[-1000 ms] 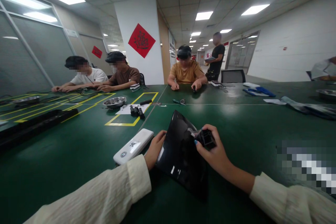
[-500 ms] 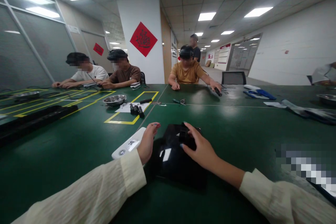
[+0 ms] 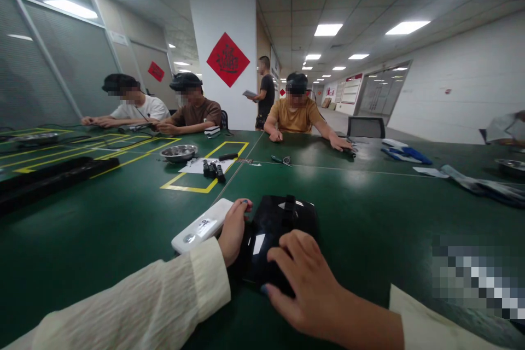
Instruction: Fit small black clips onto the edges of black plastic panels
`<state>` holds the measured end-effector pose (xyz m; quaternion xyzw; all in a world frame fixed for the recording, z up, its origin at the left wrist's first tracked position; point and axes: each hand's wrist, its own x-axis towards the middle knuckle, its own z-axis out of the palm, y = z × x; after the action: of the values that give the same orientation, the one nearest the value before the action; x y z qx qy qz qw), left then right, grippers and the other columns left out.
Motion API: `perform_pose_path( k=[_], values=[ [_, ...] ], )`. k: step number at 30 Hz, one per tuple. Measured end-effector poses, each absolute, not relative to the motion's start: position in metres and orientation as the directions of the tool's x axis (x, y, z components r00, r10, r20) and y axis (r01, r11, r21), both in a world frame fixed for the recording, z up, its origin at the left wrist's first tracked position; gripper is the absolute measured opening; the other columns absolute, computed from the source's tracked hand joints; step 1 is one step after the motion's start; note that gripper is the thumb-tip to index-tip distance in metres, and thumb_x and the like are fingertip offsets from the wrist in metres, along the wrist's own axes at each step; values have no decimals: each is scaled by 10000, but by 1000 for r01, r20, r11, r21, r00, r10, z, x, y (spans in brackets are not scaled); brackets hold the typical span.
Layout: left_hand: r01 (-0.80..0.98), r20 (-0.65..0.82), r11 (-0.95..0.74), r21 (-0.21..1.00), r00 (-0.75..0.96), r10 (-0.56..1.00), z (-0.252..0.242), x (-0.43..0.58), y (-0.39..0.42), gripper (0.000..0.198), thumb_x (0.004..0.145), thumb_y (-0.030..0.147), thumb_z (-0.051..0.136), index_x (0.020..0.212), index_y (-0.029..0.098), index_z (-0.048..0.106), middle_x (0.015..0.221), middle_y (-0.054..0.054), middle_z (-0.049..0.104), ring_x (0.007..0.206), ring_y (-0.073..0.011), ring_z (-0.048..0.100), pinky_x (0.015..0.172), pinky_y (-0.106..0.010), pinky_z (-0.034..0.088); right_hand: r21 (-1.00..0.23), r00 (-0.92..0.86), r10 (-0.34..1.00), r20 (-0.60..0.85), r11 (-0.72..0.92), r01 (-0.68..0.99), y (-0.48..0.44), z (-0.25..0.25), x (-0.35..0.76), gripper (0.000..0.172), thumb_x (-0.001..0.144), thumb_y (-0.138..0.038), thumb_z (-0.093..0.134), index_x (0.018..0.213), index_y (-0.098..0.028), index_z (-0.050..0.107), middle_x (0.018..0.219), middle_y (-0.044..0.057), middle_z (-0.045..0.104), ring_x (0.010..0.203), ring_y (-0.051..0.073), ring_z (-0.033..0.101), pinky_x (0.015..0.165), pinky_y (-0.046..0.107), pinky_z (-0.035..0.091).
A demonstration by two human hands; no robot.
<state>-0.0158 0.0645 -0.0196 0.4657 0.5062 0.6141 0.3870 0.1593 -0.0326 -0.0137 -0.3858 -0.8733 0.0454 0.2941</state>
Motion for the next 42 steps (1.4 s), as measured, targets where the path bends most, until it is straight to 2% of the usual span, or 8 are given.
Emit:
perform_pose_path(
  k=[7,10,12,14,17,24,33,42],
  values=[
    [94,256,-246,965,-122,959,-3,-15,56,173,752,347,444,691,206,521,456,71,334,420,-120,341,439,-237,274,-197,-626,743,239,668,718,-26,-18,139,514,874,-472,424,1363,-329,355,1409,130,368,1305,353,291,1030,570,250],
    [273,431,-425,863,38,901,2,-14,33,170,810,316,427,728,232,551,515,38,453,472,-143,419,501,-260,330,-141,-677,718,162,696,704,-9,-9,142,466,884,-337,443,1348,-325,396,1421,141,368,1308,371,296,1026,605,216],
    [394,651,-775,495,422,631,-3,-11,15,182,803,253,391,764,242,568,614,-11,573,542,-172,501,560,-295,366,-126,-685,722,97,692,711,0,-5,146,511,838,-284,510,1340,-312,418,1441,157,336,1315,410,260,1009,639,197],
    [184,645,-974,135,730,228,-12,-5,0,152,749,207,411,760,236,560,508,-5,541,468,-160,478,523,-298,365,-116,-640,764,83,645,755,7,-6,148,538,795,-292,567,1319,-321,447,1433,156,347,1308,437,255,990,659,192],
    [-26,551,-995,-97,831,-76,-25,3,-9,117,743,261,431,693,227,531,413,11,485,386,-146,419,437,-311,325,-80,-541,831,129,553,830,14,-13,142,491,816,-357,551,1298,-360,456,1405,148,379,1302,439,263,970,670,190],
    [73,566,-994,80,818,106,-13,0,4,190,702,129,414,789,211,561,524,-13,606,468,-152,544,477,-285,390,-52,-411,905,110,418,907,25,-20,122,344,905,-326,416,1227,-409,507,1376,136,390,1280,414,320,920,689,218],
    [37,504,-997,67,861,66,-16,-1,5,134,748,176,429,790,208,552,475,16,581,408,-140,531,385,-280,311,-121,-225,958,177,249,961,50,-22,194,252,862,-395,445,1026,-282,599,1280,119,471,1267,401,334,923,702,210],
    [91,367,-987,131,921,134,-14,-6,9,143,791,195,441,861,212,564,553,5,620,484,-133,561,447,-249,363,-72,209,978,-5,-209,975,88,-30,292,554,865,-259,360,1415,-244,297,1443,204,299,1295,429,278,879,717,254]
  ],
)
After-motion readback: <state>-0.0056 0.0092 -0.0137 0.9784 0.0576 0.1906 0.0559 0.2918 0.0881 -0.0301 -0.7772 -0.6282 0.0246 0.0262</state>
